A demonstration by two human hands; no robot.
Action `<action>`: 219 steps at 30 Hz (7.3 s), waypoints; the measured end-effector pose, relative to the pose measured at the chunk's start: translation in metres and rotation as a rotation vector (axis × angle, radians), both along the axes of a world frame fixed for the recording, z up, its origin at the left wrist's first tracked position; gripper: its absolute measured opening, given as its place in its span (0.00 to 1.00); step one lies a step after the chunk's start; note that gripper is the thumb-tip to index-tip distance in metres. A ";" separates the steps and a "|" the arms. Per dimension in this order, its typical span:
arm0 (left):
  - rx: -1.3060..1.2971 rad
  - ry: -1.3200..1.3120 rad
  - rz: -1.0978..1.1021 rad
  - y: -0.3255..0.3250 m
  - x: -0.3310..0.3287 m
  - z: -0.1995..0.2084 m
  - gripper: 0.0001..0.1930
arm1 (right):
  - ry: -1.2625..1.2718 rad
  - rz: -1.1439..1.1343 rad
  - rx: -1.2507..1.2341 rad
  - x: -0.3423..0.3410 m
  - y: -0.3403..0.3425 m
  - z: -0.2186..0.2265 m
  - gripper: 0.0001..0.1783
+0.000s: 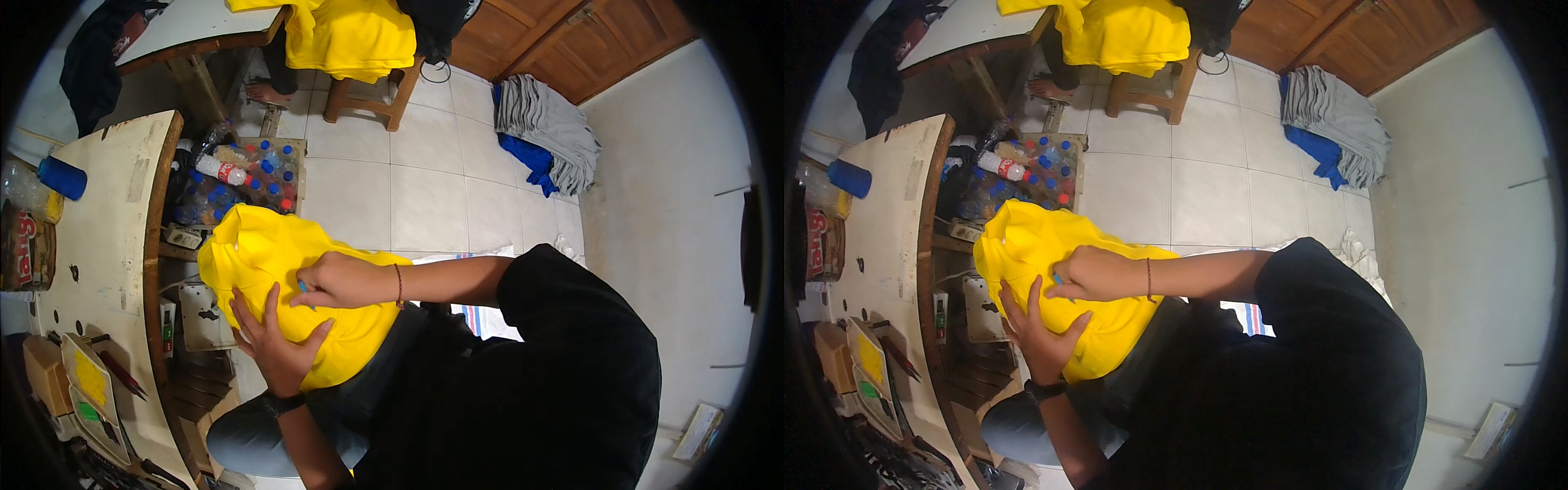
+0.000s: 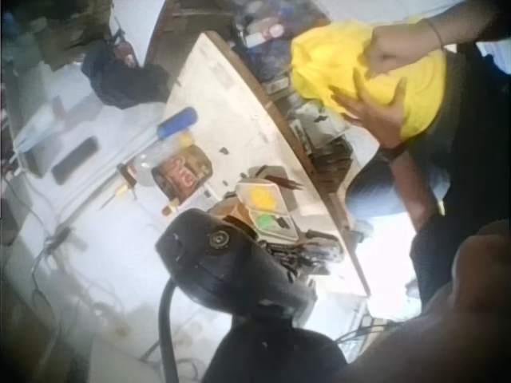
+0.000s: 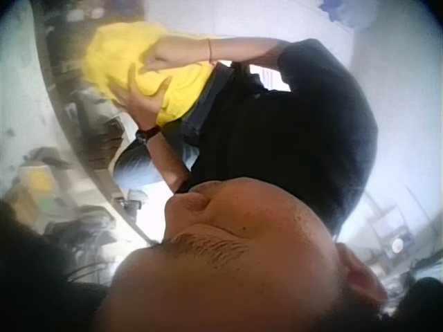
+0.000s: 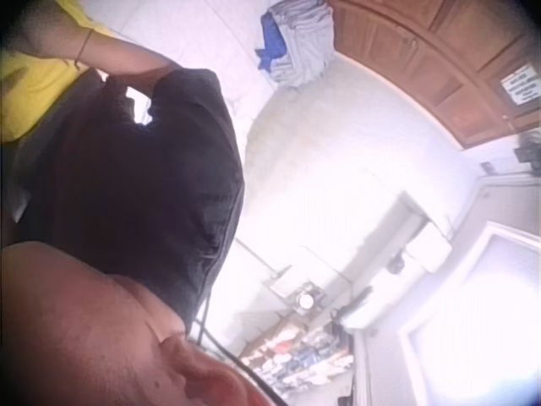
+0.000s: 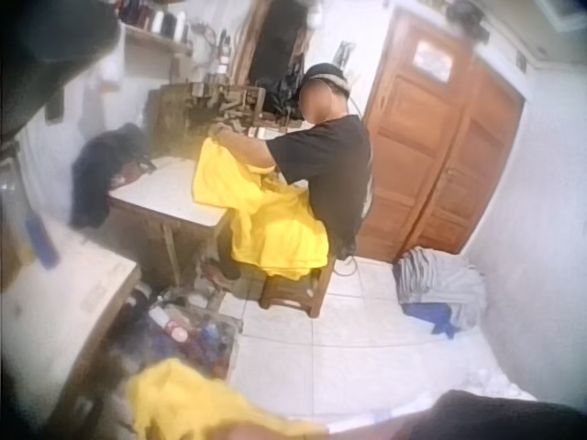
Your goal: The person picks up yellow shirts and uses a blue marker to make marks on the fabric. They handle multiple shirts one at a time, folding and unfolding them to mark different areas. The marked shirts are placed on the floor.
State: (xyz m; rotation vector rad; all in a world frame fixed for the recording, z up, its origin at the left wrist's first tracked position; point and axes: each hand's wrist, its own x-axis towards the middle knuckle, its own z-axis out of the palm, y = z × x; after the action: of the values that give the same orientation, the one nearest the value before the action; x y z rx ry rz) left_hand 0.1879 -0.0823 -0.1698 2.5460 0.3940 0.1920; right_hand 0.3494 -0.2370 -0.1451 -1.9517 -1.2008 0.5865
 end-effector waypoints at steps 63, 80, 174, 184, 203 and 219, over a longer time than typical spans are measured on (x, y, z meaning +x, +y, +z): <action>-0.159 -0.123 -0.048 -0.006 -0.005 -0.043 0.54 | 0.015 0.685 0.843 0.026 0.011 0.225 0.16; -0.109 -0.033 -0.064 -0.005 0.013 -0.049 0.58 | 0.117 0.265 1.144 0.033 -0.016 0.227 0.12; -0.857 0.203 0.396 0.030 -0.109 -0.039 0.24 | 0.226 -0.083 -0.199 0.075 -0.087 0.024 0.27; -1.159 -0.032 0.381 0.025 -0.133 -0.002 0.10 | 0.117 0.076 0.047 0.098 -0.059 0.096 0.15; -0.780 0.120 0.589 0.015 -0.154 -0.006 0.10 | 0.164 -0.237 0.206 0.071 0.016 -0.034 0.10; -0.678 -0.727 0.933 0.003 -0.141 0.014 0.13 | 0.001 -0.577 0.507 0.122 -0.034 0.080 0.09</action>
State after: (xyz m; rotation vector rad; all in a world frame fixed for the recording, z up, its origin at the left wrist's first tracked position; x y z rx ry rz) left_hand 0.0471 -0.0795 -0.1558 1.3428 1.0802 1.0663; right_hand 0.4716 -0.2707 -0.0654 -1.7275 -0.6421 -0.0221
